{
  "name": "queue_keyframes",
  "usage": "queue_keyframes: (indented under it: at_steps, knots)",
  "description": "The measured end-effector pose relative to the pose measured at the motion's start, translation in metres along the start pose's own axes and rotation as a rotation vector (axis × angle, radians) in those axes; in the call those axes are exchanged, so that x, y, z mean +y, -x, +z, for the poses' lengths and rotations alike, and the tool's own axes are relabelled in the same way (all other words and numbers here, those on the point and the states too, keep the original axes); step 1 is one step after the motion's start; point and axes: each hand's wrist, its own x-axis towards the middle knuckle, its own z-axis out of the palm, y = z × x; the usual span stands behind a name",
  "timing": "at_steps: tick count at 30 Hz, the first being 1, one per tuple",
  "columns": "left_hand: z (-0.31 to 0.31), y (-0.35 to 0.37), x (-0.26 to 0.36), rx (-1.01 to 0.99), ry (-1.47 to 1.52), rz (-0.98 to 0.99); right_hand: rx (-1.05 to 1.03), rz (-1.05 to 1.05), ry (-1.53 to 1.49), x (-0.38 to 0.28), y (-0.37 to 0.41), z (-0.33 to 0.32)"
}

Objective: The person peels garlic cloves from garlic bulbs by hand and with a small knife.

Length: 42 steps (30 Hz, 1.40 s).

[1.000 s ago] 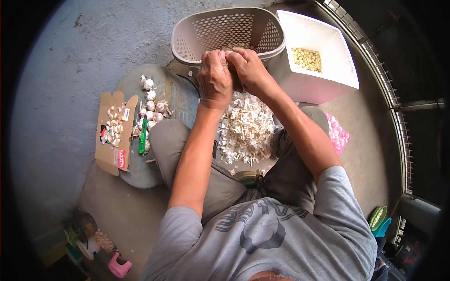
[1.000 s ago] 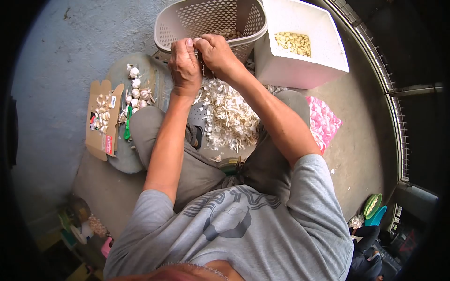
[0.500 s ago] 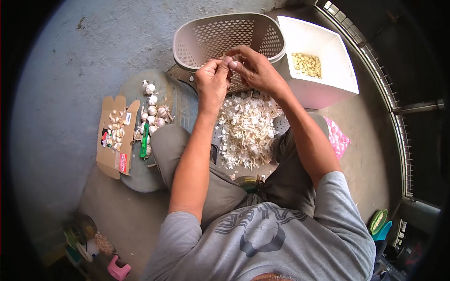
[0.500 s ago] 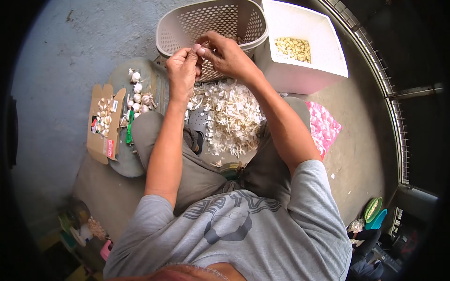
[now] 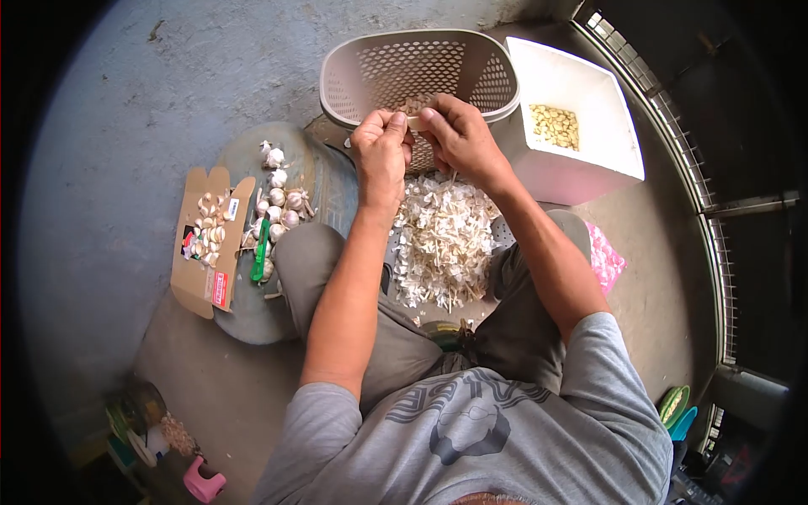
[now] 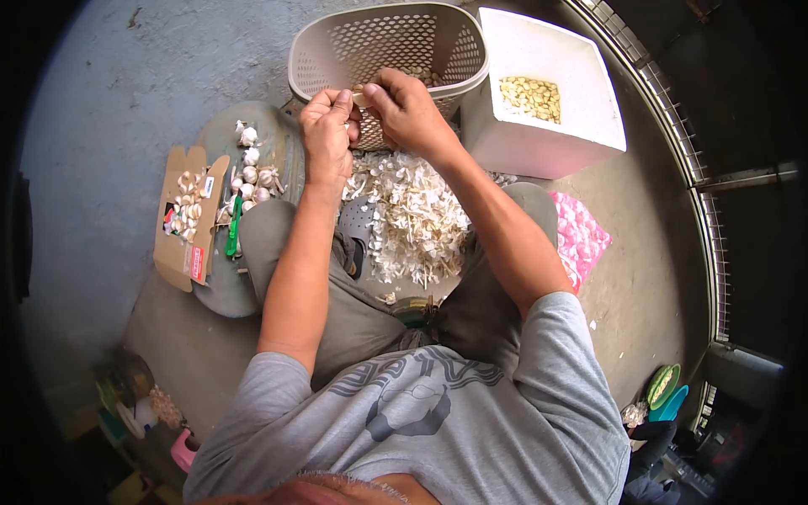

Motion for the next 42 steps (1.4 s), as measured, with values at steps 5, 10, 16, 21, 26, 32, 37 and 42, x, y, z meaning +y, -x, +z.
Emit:
queue_keyframes:
  at_steps: [5, 10, 16, 21, 26, 32, 37, 42]
  knots:
    - [-0.004, -0.003, -0.001, 0.075, 0.095, -0.178, -0.107, 0.18, -0.474, -0.004, -0.006, -0.008]
    - [-0.006, -0.004, -0.006, 0.065, 0.296, -0.198, -0.051, 0.075, -0.445, -0.029, -0.011, -0.035]
    - [-0.011, -0.005, -0.015, -0.002, 0.478, -0.293, -0.12, 0.142, -0.55, -0.011, -0.021, -0.066]
    - [-0.008, -0.003, -0.015, -0.025, 0.41, -0.247, 0.053, 0.221, -0.352, 0.005, -0.032, -0.075]
    - [-0.009, -0.001, -0.014, -0.058, 0.442, -0.253, -0.028, 0.155, -0.316, 0.01, -0.036, -0.074]
    - [-0.006, -0.003, -0.017, 0.005, 0.503, -0.331, 0.103, -0.047, 0.427, -0.004, -0.023, -0.038]
    - [-0.013, -0.004, -0.027, -0.084, 0.502, -0.271, -0.281, -0.216, 0.532, -0.012, 0.002, -0.007]
    - [0.003, 0.004, -0.006, -0.079, 0.307, -0.214, -0.156, -0.002, 0.278, -0.019, -0.008, -0.01]
